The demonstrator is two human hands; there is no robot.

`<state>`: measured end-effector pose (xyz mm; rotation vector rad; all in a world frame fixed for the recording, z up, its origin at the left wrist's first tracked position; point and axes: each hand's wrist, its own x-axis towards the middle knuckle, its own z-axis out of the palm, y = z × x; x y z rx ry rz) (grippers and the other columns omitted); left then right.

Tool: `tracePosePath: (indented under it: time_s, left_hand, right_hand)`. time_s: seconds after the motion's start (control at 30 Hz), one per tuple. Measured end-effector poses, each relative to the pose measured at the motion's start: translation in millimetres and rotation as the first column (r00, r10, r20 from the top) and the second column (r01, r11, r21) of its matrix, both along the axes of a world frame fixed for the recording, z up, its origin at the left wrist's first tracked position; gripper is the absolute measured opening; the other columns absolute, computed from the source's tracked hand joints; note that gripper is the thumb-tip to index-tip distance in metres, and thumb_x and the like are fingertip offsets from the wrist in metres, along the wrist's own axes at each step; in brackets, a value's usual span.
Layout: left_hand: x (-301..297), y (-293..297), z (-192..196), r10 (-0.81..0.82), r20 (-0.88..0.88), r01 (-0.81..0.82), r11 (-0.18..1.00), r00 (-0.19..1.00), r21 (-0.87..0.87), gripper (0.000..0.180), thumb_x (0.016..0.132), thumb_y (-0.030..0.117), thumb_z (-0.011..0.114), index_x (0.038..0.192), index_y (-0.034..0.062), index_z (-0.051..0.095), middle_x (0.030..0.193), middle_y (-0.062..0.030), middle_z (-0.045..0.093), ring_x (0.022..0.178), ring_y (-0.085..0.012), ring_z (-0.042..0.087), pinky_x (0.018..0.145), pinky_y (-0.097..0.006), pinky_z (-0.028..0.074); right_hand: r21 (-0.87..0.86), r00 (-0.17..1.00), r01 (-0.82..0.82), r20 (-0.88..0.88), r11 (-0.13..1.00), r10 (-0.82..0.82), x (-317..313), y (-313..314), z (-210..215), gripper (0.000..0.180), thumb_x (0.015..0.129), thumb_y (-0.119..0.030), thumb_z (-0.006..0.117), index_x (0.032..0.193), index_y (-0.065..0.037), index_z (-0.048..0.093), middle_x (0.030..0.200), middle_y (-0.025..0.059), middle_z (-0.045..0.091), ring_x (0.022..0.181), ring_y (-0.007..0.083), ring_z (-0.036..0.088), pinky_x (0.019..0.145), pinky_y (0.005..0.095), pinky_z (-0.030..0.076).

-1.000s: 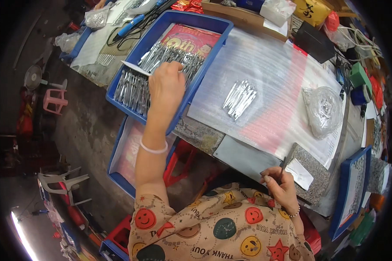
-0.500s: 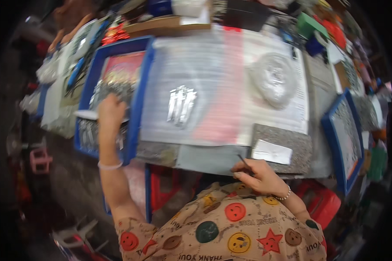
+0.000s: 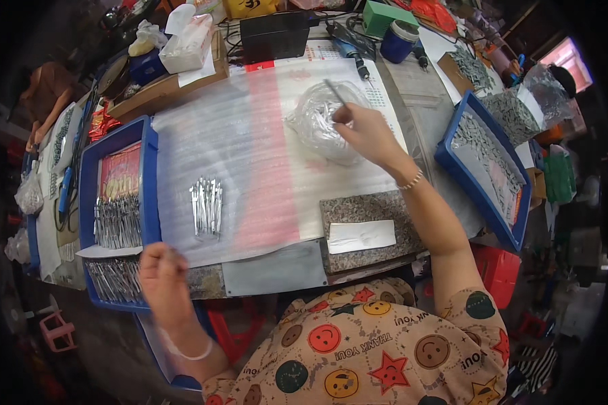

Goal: Using a hammer and a punch tool to process small metal components on a workbench in a manufacturing setting.

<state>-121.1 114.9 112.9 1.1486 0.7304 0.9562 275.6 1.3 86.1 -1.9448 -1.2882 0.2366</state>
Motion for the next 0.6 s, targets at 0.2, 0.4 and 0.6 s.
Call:
tracePosePath:
  time_s: [0.2, 0.4, 0.6]
  left_hand:
    - [25.3, -63.6, -31.5, -0.228, 0.228, 0.301, 0.878, 0.946, -0.371, 0.019, 0.089, 0.008, 0.067, 0.101, -0.0077, 0.065, 0.092, -0.0109, 0.062, 0.075, -0.0181, 0.058, 0.071, -0.028, 0.047]
    - [37.9, -84.7, -37.0, -0.287, 0.211, 0.345, 0.876, 0.935, -0.337, 0.026, 0.09, 0.016, 0.067, 0.105, -0.0042, 0.067, 0.099, -0.0105, 0.062, 0.083, -0.0156, 0.056, 0.074, -0.026, 0.044]
    - [43.1, -85.2, -41.7, -0.385, 0.147, 0.412, 0.842, 0.911, -0.347, 0.03, 0.097, 0.015, 0.057, 0.116, -0.0077, 0.061, 0.109, -0.0144, 0.064, 0.088, -0.0148, 0.06, 0.079, -0.028, 0.05]
  right_hand:
    - [-0.193, 0.958, 0.058, 0.286, 0.979, 0.0, 7.2, 36.0, -31.0, 0.018, 0.079, -0.008, 0.064, 0.094, 0.001, 0.059, 0.081, 0.0173, 0.067, 0.077, 0.0354, 0.065, 0.069, 0.0417, 0.05]
    - [-0.127, 0.994, 0.086, 0.072, 0.988, -0.077, 17.7, 25.0, -31.9, 0.015, 0.077, -0.006, 0.062, 0.09, 0.001, 0.061, 0.079, 0.0168, 0.067, 0.073, 0.0318, 0.065, 0.066, 0.0384, 0.05]
    - [0.0, 0.994, 0.052, -0.092, 0.999, -0.052, -13.4, -22.0, 13.9, 0.012, 0.078, -0.005, 0.063, 0.088, 0.002, 0.065, 0.08, 0.0119, 0.068, 0.071, 0.0221, 0.065, 0.065, 0.0337, 0.051]
